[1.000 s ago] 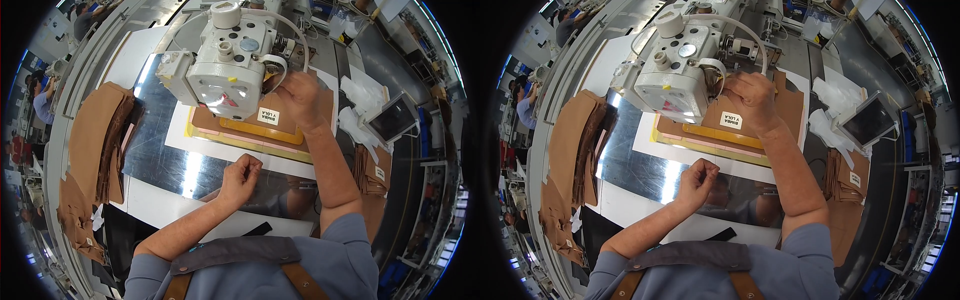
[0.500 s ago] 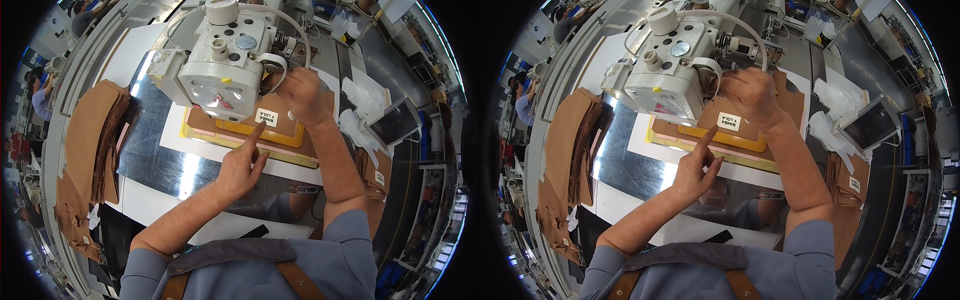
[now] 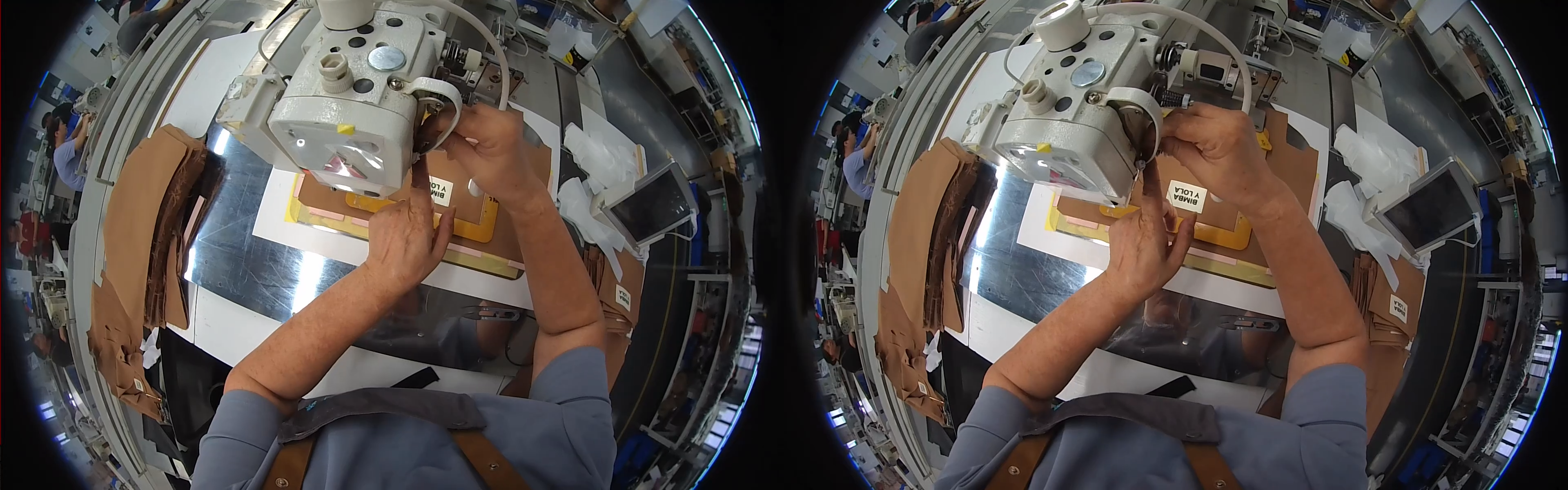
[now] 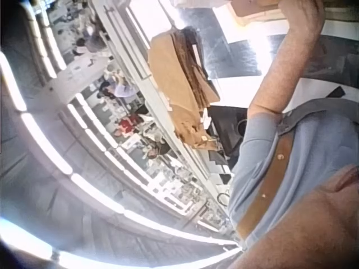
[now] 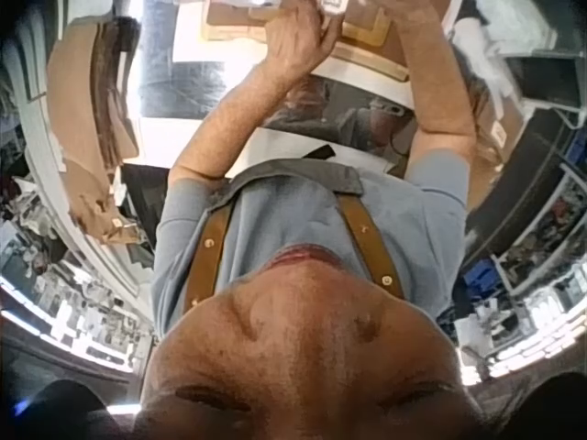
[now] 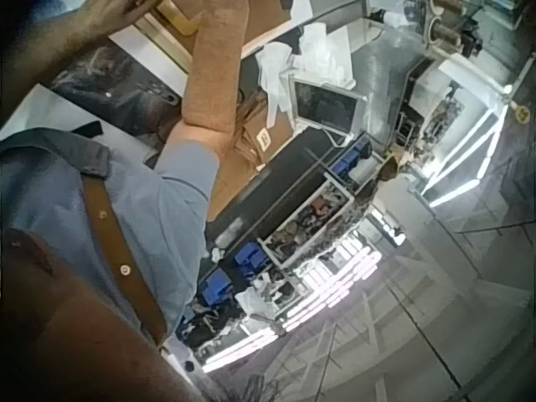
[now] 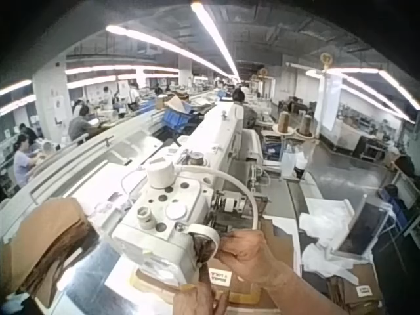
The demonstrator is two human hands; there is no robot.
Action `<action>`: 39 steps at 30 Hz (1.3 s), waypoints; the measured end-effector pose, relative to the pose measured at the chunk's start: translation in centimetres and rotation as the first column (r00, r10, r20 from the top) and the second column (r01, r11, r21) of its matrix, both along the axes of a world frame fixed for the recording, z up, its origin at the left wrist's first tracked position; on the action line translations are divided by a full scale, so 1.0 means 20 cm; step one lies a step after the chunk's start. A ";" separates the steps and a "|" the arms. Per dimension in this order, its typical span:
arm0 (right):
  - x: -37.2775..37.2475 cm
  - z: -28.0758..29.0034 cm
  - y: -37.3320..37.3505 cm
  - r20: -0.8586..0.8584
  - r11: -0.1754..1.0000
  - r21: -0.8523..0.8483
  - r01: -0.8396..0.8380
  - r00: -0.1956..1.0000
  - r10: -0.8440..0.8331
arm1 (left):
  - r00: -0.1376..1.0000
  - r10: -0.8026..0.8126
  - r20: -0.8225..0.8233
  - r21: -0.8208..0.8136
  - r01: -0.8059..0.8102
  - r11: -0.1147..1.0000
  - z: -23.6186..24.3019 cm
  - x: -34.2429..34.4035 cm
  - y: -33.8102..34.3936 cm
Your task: Using an industrial sewing machine to sew straps and components for leather products.
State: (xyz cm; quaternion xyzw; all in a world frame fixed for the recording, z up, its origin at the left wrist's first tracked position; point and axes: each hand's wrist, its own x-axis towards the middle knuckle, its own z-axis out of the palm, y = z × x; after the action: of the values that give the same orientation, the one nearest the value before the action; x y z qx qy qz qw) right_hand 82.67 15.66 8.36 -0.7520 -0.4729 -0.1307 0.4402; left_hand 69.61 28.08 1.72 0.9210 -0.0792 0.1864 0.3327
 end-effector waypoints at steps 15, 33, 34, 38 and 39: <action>-0.02 -0.04 0.01 -0.201 0.992 0.117 -0.038 0.978 0.061 | 0.996 0.081 -0.042 0.108 -0.076 0.991 0.02 -0.02 -0.04; -0.02 -0.04 0.02 -0.138 0.988 0.150 -0.049 0.988 0.070 | 0.998 0.066 0.002 0.129 -0.065 0.990 0.04 -0.03 -0.04; -0.02 -0.04 0.02 -0.145 0.988 0.144 -0.053 0.987 0.074 | 0.997 0.071 -0.003 0.150 -0.070 0.986 0.04 -0.02 -0.04; -0.02 -0.03 0.01 -0.167 0.992 0.112 -0.058 0.983 0.076 | 0.997 0.075 -0.025 0.137 -0.071 0.988 0.03 -0.02 -0.03; -0.03 -0.03 0.01 -0.167 0.992 0.113 -0.058 0.983 0.077 | 0.997 0.059 -0.041 0.146 -0.053 0.988 0.03 -0.03 -0.03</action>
State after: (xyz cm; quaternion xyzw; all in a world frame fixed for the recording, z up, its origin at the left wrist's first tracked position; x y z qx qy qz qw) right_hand 82.12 15.92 7.77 -0.7192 -0.4508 -0.0759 0.5232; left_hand 68.98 27.42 2.37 0.9487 -0.0590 0.1684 0.2611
